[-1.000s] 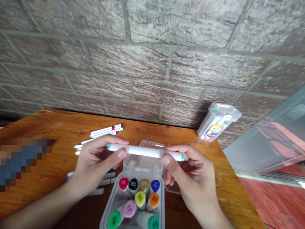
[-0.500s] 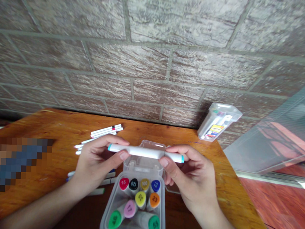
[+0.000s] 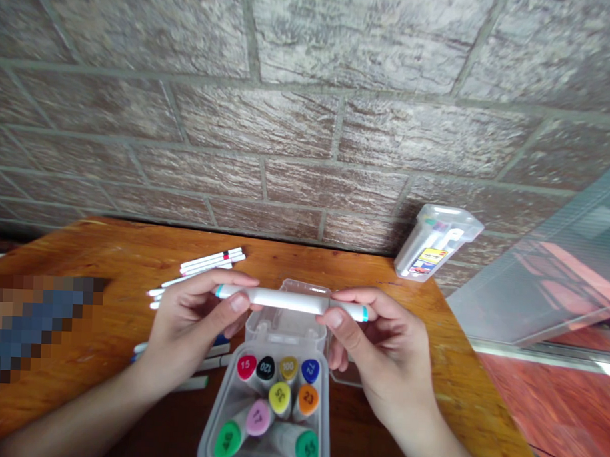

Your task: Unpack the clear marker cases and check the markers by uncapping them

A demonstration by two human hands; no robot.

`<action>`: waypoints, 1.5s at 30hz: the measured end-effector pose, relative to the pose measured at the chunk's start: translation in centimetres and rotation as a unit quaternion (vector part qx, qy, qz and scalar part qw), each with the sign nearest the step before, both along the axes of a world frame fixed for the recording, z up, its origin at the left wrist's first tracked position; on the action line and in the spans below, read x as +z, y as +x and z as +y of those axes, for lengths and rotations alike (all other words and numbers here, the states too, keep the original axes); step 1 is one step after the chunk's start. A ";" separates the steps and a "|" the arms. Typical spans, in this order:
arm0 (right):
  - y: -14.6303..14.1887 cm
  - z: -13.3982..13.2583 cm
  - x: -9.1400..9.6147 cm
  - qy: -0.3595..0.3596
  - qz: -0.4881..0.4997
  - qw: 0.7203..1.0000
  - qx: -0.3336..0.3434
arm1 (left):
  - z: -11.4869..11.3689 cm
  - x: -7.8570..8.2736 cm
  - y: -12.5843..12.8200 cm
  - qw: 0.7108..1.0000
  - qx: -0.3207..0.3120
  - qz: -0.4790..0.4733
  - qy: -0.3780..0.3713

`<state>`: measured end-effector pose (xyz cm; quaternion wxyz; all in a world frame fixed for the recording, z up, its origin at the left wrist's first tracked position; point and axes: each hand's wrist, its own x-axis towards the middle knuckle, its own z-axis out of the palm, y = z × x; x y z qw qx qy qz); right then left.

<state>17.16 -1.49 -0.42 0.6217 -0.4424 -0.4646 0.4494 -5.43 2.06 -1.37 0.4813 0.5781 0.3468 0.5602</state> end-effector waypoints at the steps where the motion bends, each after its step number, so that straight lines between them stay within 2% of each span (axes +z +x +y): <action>1: 0.0 0.0 0.0 -0.001 0.006 1.000 0.003 | 0.0 -0.1 0.0 1.000 -0.002 -0.004 -0.004; 8: 0.0 -0.1 0.0 -0.003 0.008 1.000 0.004 | 0.1 0.1 0.1 1.000 0.006 -0.003 0.024; 17: -0.2 0.0 -0.1 -0.010 0.012 1.000 -0.011 | 0.2 0.7 0.5 0.996 0.059 0.015 0.072; 27: -0.4 0.0 0.4 -0.014 0.014 1.000 -0.017 | 0.1 0.1 0.2 0.999 0.029 -0.009 -0.012; 32: -0.6 -0.1 0.5 -0.005 0.013 0.999 -0.041 | 0.2 0.1 0.3 0.999 0.020 -0.019 -0.020; 45: -0.4 -0.1 0.2 -0.007 -0.003 0.999 -0.040 | 0.1 0.3 0.2 0.999 0.016 -0.012 -0.033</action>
